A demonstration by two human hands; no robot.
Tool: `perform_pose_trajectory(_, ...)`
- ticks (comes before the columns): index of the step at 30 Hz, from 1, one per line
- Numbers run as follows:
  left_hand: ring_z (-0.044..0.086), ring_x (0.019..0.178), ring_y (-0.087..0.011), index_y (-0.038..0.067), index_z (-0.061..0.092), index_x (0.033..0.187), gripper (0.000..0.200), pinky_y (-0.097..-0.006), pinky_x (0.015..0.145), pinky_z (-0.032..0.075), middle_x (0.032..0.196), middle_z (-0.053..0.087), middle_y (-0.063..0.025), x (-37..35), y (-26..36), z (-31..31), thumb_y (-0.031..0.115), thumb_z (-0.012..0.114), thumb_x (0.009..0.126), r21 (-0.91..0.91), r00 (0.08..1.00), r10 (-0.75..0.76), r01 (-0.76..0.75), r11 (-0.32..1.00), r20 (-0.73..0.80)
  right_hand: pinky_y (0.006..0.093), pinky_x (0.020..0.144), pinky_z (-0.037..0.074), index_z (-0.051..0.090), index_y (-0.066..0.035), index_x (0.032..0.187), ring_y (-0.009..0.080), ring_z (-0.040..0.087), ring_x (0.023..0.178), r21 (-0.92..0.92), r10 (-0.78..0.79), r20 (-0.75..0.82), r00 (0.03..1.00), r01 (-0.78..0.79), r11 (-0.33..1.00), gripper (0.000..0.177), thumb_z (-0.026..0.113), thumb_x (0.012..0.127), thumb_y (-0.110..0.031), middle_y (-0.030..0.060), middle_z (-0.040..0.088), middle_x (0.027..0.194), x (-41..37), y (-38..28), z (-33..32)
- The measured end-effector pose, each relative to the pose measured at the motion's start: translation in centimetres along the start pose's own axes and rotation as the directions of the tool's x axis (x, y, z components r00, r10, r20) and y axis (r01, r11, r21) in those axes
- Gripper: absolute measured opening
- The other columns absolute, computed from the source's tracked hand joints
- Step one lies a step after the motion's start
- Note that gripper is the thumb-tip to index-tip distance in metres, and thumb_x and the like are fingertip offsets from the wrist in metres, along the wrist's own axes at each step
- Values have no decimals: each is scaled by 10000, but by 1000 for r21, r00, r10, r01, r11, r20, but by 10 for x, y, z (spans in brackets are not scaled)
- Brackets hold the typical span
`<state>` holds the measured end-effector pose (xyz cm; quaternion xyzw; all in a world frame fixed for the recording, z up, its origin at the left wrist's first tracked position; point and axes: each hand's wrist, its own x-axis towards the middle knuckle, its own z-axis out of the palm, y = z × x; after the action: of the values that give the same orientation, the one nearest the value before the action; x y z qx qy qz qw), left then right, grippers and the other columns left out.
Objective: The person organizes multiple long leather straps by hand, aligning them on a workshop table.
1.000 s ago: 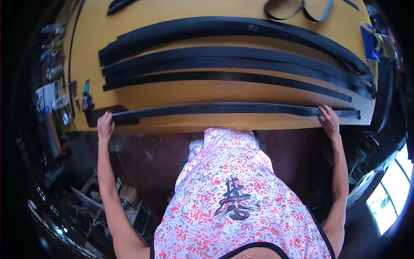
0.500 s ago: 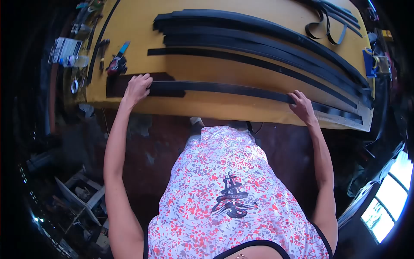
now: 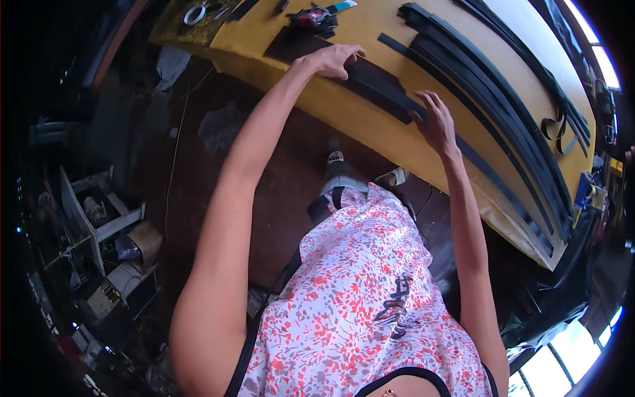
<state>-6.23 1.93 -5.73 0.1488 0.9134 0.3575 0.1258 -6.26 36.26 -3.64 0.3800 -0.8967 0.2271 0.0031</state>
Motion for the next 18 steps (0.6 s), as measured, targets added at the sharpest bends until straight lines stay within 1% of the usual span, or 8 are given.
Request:
perform_pose_trajectory(3,646,1066,-296,60,549,1264,516,-390,937,515,1096,672,-150,-24,-11,-8,70,699,771,100,981,-96,114,988,-168,422,987,458,580,-103,1200,338,562,1162,26,-22,56,998,20,999,455,756,792,-205,125,598,1232,53,-27,33)
perform_pose_trajectory(5,681,967,-246,47,616,1165,337,-362,869,538,1007,700,-127,-44,-21,-5,112,661,837,-88,903,-216,197,976,-372,418,970,469,583,-104,1180,334,571,1150,-5,-38,120,992,39,999,444,759,788,-216,120,606,1219,67,-36,38)
perform_pose_trajectory(6,681,967,-246,47,616,1165,337,-362,869,538,1007,700,-127,-54,-23,2,112,661,837,-99,897,-225,202,974,-381,418,946,484,583,-104,1162,332,585,1133,-17,-24,162,986,27,999,434,759,784,-223,117,618,1203,71,-38,38)
perform_pose_trajectory(9,699,841,-249,57,662,1045,187,-346,751,557,926,711,-113,-95,-29,34,134,601,886,-246,718,-259,125,961,-646,420,903,508,584,-106,1131,330,610,1101,-21,-31,193,981,35,999,409,757,780,-225,111,640,1171,76,-37,42)
perform_pose_trajectory(10,694,831,-178,37,663,1059,181,-303,769,551,926,714,-87,-111,-32,47,87,624,889,-290,701,-335,188,938,-630,422,885,517,585,-107,1117,329,621,1085,-12,-31,169,985,34,999,393,755,781,-220,108,649,1154,75,-34,43)
perform_pose_trajectory(13,695,815,-169,22,668,1052,179,-296,747,549,910,720,-82,-156,-53,98,72,624,886,-412,618,-402,136,901,-676,408,865,525,625,-97,1071,320,651,1029,74,-2,165,986,-11,997,358,779,761,-186,108,687,1086,76,-23,41)
perform_pose_trajectory(16,698,820,-173,13,678,1033,176,-302,735,546,887,724,-86,-199,-67,141,78,628,877,-526,612,-570,277,804,-549,381,882,527,687,-87,1063,264,679,1019,120,123,240,963,-155,981,345,809,764,-207,100,721,1048,84,-18,34)
perform_pose_trajectory(18,698,869,-279,29,694,953,151,-370,791,539,919,719,-139,-219,-68,163,120,650,839,-552,593,-656,385,740,-467,370,896,526,690,-84,1069,248,678,1033,130,119,278,953,-160,979,351,811,762,-202,92,721,1045,88,-6,35)
